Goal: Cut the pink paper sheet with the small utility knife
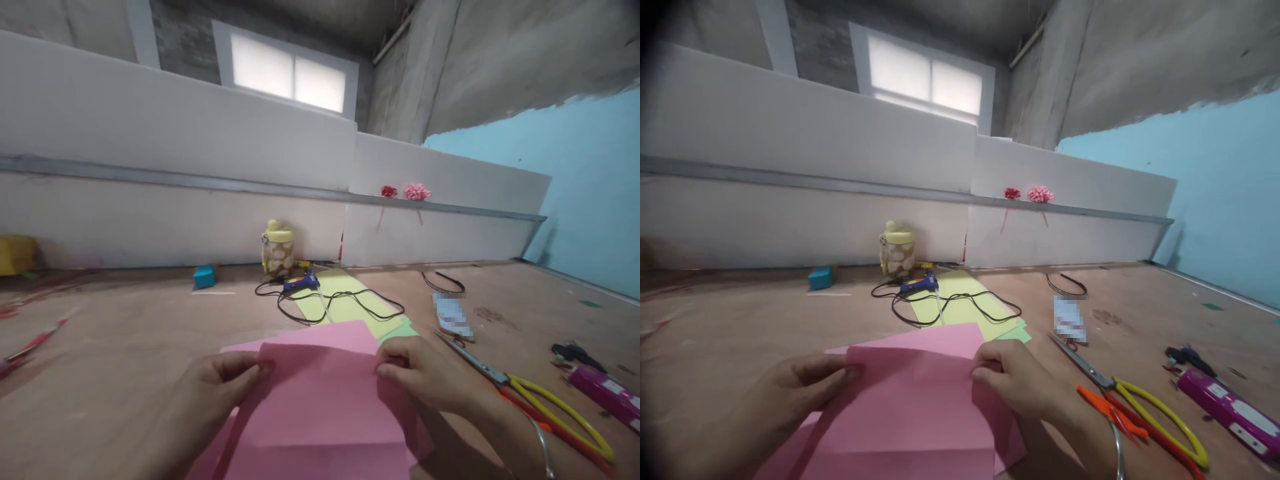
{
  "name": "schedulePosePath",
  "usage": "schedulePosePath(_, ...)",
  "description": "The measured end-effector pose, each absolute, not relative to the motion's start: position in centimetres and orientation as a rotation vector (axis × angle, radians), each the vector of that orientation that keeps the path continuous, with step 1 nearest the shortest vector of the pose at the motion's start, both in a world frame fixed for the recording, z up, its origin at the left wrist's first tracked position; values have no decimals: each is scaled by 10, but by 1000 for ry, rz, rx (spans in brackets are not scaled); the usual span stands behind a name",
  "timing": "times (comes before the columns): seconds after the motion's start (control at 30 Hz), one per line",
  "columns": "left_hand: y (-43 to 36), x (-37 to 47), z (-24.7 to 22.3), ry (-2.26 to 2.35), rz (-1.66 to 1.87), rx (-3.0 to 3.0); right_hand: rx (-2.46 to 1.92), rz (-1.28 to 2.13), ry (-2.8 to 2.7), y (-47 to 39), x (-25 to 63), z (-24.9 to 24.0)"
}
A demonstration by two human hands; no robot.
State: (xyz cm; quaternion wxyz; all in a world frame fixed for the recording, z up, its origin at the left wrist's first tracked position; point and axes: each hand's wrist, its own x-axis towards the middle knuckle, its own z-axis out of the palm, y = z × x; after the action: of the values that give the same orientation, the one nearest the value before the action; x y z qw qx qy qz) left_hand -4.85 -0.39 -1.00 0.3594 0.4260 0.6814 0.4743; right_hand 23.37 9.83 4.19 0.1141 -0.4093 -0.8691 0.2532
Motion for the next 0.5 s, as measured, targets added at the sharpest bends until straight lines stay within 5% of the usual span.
schedulePosePath(0.5, -14, -34, -12, 1728, 1322, 972, -1253, 1020, -2512, 105, 237, 35)
